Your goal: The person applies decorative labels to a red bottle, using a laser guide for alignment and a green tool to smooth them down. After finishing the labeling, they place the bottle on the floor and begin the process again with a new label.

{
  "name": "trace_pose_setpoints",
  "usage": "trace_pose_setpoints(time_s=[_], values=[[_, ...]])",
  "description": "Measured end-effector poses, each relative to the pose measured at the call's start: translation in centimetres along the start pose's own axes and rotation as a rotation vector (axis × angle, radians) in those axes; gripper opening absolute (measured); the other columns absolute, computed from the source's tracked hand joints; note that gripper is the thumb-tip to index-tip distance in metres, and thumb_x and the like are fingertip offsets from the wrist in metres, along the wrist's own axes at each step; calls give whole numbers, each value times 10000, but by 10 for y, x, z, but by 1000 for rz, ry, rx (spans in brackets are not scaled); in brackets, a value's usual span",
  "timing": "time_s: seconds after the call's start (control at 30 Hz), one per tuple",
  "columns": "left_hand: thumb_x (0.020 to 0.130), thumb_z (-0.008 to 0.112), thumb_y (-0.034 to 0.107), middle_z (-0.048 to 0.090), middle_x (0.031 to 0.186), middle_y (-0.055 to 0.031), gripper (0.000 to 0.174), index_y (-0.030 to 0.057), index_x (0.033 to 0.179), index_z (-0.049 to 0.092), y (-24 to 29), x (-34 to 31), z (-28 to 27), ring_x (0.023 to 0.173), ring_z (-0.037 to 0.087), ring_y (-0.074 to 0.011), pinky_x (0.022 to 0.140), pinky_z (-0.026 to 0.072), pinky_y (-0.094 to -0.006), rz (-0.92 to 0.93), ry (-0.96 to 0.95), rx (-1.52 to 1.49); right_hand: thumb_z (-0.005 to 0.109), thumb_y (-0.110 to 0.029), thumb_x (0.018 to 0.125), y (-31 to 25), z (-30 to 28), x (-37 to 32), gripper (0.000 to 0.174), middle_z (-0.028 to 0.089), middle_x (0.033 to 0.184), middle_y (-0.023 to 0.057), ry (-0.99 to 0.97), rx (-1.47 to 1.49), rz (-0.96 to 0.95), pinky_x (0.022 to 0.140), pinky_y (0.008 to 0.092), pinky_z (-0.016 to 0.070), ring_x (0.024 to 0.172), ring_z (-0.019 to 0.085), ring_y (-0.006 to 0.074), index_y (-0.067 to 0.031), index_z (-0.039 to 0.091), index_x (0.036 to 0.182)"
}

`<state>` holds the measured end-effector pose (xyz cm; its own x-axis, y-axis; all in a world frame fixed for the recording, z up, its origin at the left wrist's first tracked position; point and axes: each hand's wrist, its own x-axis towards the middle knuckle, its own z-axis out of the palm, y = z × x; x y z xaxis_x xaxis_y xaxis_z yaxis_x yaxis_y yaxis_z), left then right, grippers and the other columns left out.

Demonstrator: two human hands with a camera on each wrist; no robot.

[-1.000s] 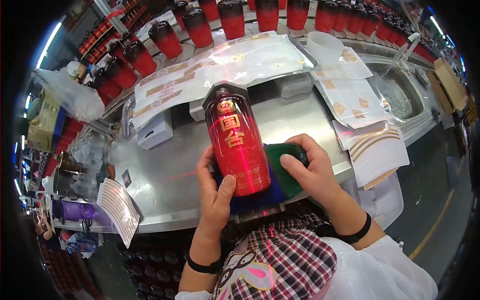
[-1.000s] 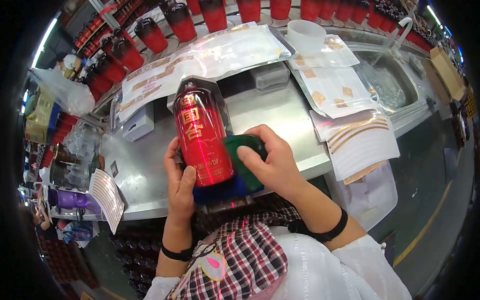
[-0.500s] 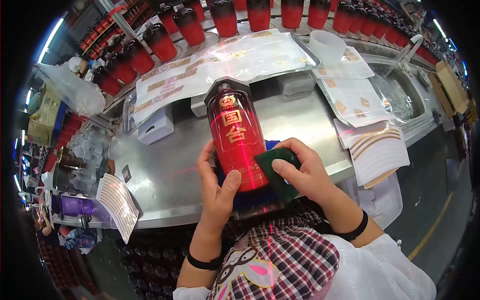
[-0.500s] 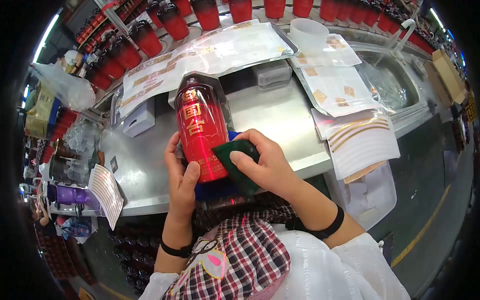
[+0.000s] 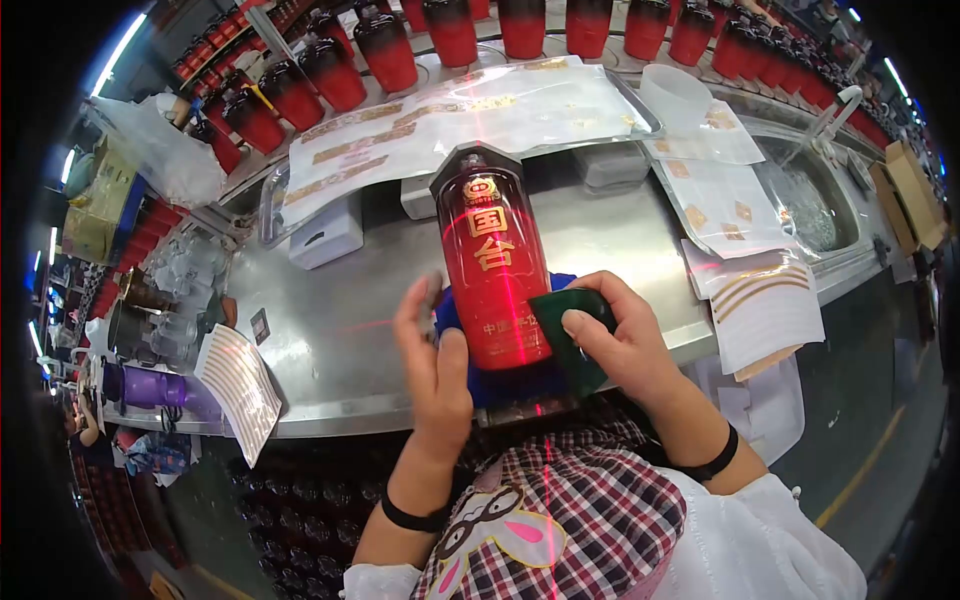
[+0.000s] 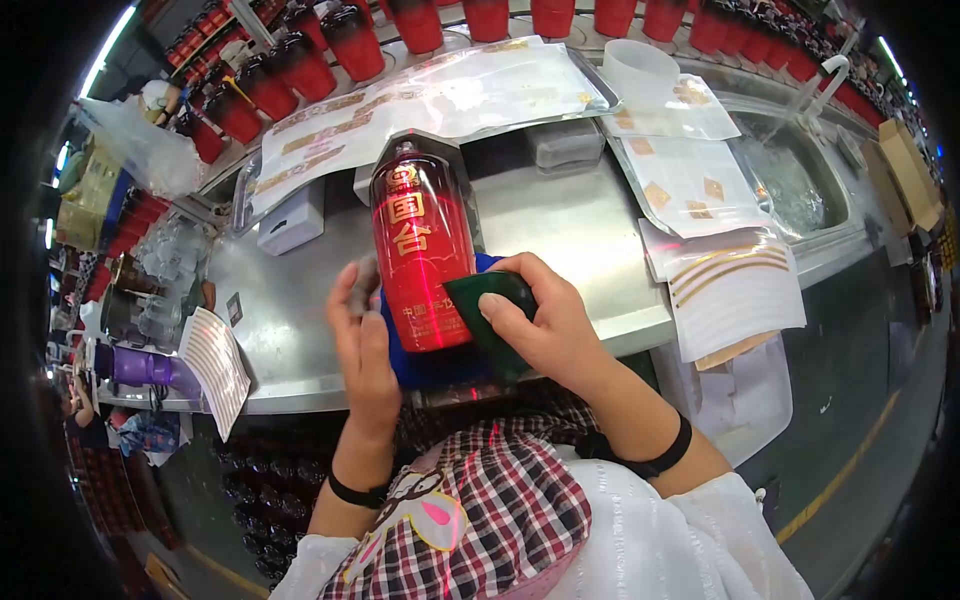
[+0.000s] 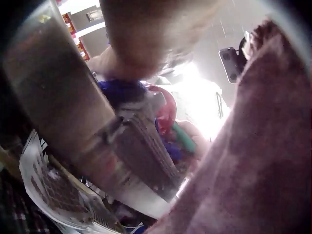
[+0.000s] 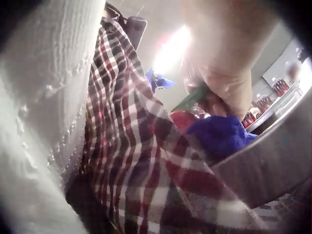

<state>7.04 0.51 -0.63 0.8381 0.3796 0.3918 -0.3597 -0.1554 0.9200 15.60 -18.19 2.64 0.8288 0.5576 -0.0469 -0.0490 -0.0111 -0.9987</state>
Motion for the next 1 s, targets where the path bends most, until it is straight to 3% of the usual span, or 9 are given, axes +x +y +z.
trace_pose_setpoints(time_s=[0.1, 0.27, 0.53, 0.57, 0.73, 0.77, 0.87, 0.9, 1.0], values=[[1003, 490, 376, 593, 1318, -169, 504, 32, 1371, 480, 25, -12, 5, 1328, 421, -371, 1160, 134, -546, 420, -65, 666, 645, -147, 919, 2, -2, 0, 232, 588, 878, -13, -3, -9, -11, 691, 208, 449, 789, 530, 37, -26, 556, 1095], [1001, 487, 419, 631, 1288, -116, 500, 87, 1374, 500, 15, -24, 4, 1352, 400, -370, 1167, 94, -563, 451, -137, 870, 643, -125, 907, -11, -3, 2, 228, 600, 887, -3, -73, 41, 42, 697, 217, 460, 791, 545, 49, -20, 563, 1093], [925, 561, 328, 669, 1219, -52, 455, 202, 1361, 528, 38, 1, 9, 1359, 376, -282, 1167, 80, -596, 688, -384, 1266, 657, -97, 893, 12, -19, -2, 235, 639, 906, 18, 165, 287, 19, 713, 229, 502, 808, 583, 61, -4, 574, 1093], [761, 727, 310, 660, 1120, -16, 595, 258, 1328, 555, 35, 1, 11, 1363, 356, -302, 1157, 27, -630, 697, -441, 1317, 654, -93, 894, 10, -21, -2, 233, 638, 913, 19, 166, 215, 9, 722, 226, 502, 817, 586, 64, -7, 572, 1095], [870, 657, 291, 636, 1254, -87, 521, 141, 1353, 532, 29, -3, 3, 1365, 370, -341, 1163, 64, -604, 652, -343, 1204, 642, -88, 904, -4, -26, 2, 225, 629, 915, 3, 95, -8, -42, 720, 207, 484, 817, 569, 48, -9, 564, 1099], [894, 638, 285, 624, 1289, -108, 512, 111, 1362, 524, 27, -8, 0, 1368, 370, -355, 1163, 74, -598, 628, -293, 1170, 687, -47, 842, -8, -21, 2, 264, 611, 896, 11, 81, -58, -93, 681, 253, 477, 788, 575, 102, -32, 596, 1090], [944, 580, 272, 577, 1352, -171, 531, 22, 1399, 466, 19, -29, -5, 1382, 352, -403, 1160, 111, -582, 460, -174, 1076, 741, 5, 711, -12, -8, 14, 383, 578, 890, 41, 83, -763, -913, 673, 331, 456, 771, 563, 199, -73, 644, 1073], [945, 572, 248, 532, 1392, -194, 585, 2, 1447, 399, 18, -33, -6, 1389, 339, -430, 1152, 141, -586, 426, -182, 1028, 762, 11, 606, -16, -3, 9, 489, 552, 900, 76, -29, -769, -950, 690, 381, 434, 789, 541, 274, -112, 680, 1073], [909, 617, 236, 532, 1396, -175, 597, 19, 1433, 431, 7, -41, -6, 1376, 359, -430, 1122, 189, -609, 374, -105, 875, 763, -2, 643, -30, -7, 2, 470, 572, 897, 70, -435, -538, -874, 679, 368, 428, 764, 535, 247, -103, 676, 1093]])
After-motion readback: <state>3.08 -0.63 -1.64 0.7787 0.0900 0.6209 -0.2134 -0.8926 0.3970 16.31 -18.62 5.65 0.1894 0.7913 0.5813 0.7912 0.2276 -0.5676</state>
